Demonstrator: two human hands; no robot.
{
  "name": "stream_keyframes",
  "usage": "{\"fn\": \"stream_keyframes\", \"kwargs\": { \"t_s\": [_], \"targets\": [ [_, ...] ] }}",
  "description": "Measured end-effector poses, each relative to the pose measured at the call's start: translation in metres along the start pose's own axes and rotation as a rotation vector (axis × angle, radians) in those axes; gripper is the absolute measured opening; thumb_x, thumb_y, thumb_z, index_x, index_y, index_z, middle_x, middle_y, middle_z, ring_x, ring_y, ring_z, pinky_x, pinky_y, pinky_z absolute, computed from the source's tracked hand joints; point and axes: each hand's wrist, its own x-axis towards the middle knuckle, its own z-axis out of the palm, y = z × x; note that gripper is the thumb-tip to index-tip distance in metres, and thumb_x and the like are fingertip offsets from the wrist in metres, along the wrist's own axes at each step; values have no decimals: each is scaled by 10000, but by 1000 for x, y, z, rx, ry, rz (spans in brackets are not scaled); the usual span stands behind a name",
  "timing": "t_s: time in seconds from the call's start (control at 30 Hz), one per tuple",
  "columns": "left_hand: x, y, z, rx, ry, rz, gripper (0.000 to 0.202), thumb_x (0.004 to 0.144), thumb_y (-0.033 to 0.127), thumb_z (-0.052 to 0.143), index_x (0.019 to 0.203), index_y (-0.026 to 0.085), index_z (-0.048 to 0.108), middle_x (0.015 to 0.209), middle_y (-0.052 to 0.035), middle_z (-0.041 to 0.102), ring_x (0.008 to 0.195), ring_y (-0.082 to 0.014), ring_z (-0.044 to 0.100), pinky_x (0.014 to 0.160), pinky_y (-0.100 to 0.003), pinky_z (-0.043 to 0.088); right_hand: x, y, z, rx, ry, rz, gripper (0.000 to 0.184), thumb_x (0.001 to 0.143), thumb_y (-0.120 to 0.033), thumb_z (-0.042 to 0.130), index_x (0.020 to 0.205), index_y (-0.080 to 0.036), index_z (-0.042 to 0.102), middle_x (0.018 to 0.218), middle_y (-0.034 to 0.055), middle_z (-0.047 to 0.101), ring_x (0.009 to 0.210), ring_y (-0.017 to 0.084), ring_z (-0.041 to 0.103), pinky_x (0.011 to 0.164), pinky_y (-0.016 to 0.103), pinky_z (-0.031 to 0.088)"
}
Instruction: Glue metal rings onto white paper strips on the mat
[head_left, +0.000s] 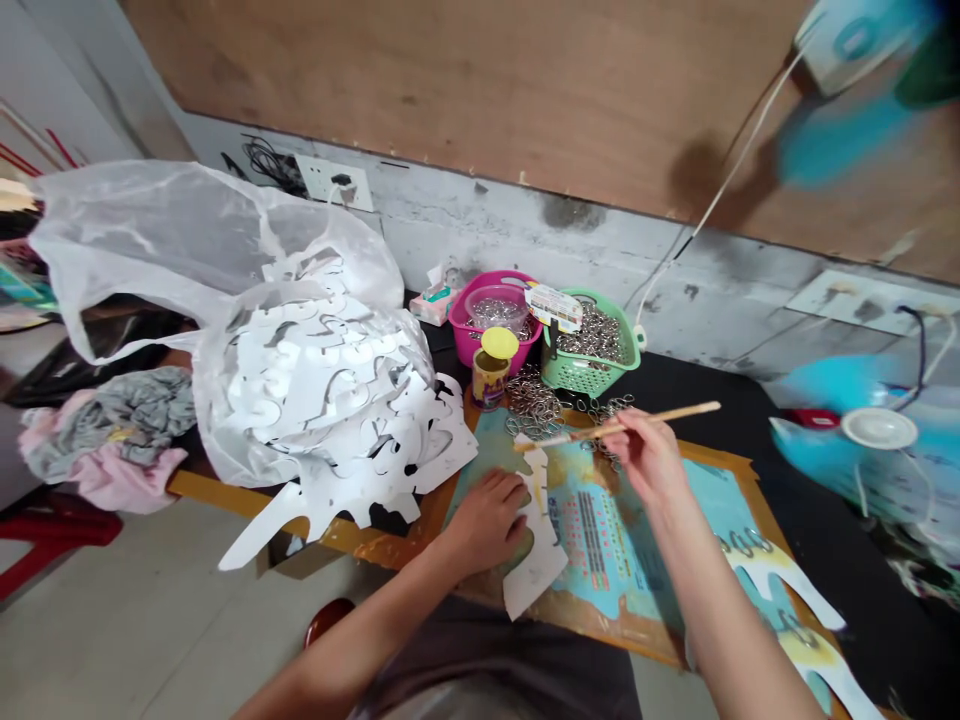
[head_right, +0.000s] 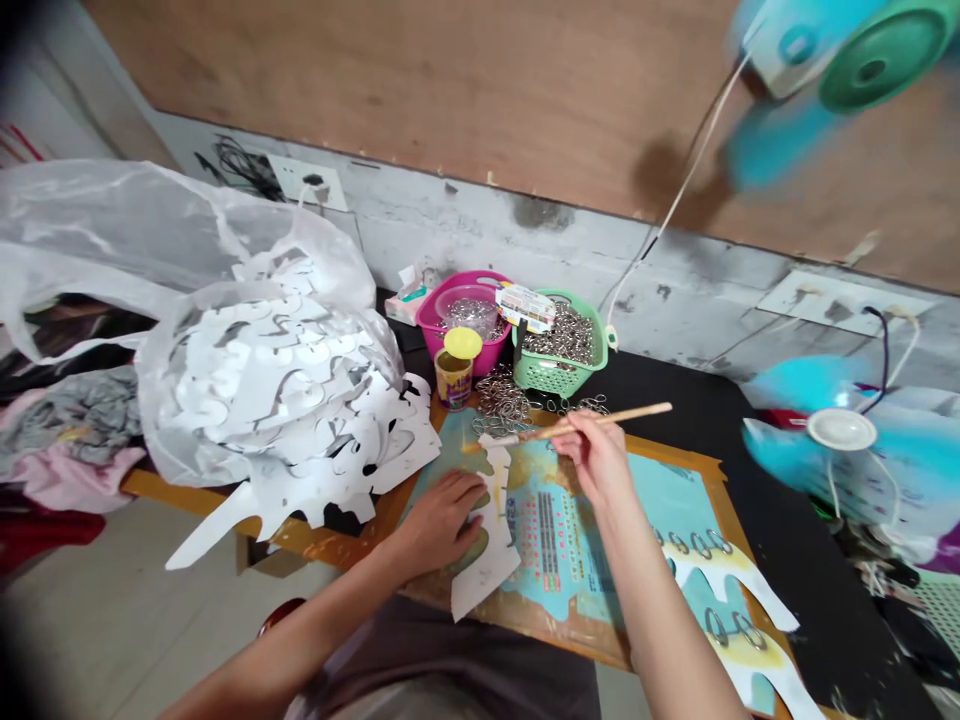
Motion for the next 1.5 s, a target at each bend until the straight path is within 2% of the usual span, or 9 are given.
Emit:
{"fn": "stream_keyframes", "kwargs": {
  "t_s": [0.13,0.27,0.4,0.53,0.87,1.0,1.27,1.43,1.5],
  "targets": [
    [0,-1,2,14,4,1,293,830,181,560,1120,167,598,1170,-108,636,1113,-280,583,1130,-471,415,-34,3,-44,-39,-26,-52,137,723,-311,775,744,-179,744,714,39,723,498,131,669,459,191,581],
    [0,0,2,11,4,10,302,833,175,559,1133,163,594,1181,-111,637,1118,-277,581,1144,-473,403,-54,11,-61,-226,-17,-96,187,757,-351,790,859,-195,777,814,55,753,647,180,725,613,268,637],
    [0,1,1,10,3,2,291,844,179,554,1132,167,594,1174,-112,640,1097,-275,587,1118,-477,432,-55,23,-56,-469,-122,-137,231,821,-396,748,925,-191,773,835,68,765,758,208,734,722,326,631],
    [0,0,2,11,0,8,314,835,180,559,1147,162,589,1190,-111,634,1130,-275,582,1147,-467,404,-48,24,-52,-499,-218,-137,213,840,-381,713,800,-175,753,702,52,733,632,186,699,594,289,600],
    [-1,-1,4,15,5,11,301,832,175,557,1130,160,594,1189,-110,640,1116,-271,585,1139,-477,413,-30,14,-42,-406,-202,-90,156,753,-329,720,696,-186,746,602,38,709,516,166,666,504,247,569],
    [-1,-1,2,19,3,13,294,838,179,557,1129,162,596,1199,-108,638,1119,-270,588,1142,-478,411,-26,13,-39,-391,-172,-87,134,731,-319,728,733,-189,756,714,49,747,626,175,708,606,252,599],
    [0,0,3,26,2,3,308,822,164,560,1127,149,597,1191,-107,638,1124,-266,585,1155,-462,397,-20,13,-32,-403,-260,26,145,680,-285,664,640,-163,731,524,45,675,454,161,636,447,225,525],
    [1,-1,3,17,-5,0,293,840,188,557,1129,162,599,1184,-98,639,1117,-269,580,1144,-467,408,-19,13,-26,-384,-96,-110,138,701,-317,708,689,-183,739,670,41,729,577,163,680,571,249,580],
    [0,-1,3,11,-1,4,301,839,184,556,1136,160,595,1180,-100,639,1115,-266,582,1145,-469,406,-19,13,-26,-386,-128,-115,147,715,-319,695,674,-183,735,634,35,712,547,159,663,541,246,567]
  ]
}}
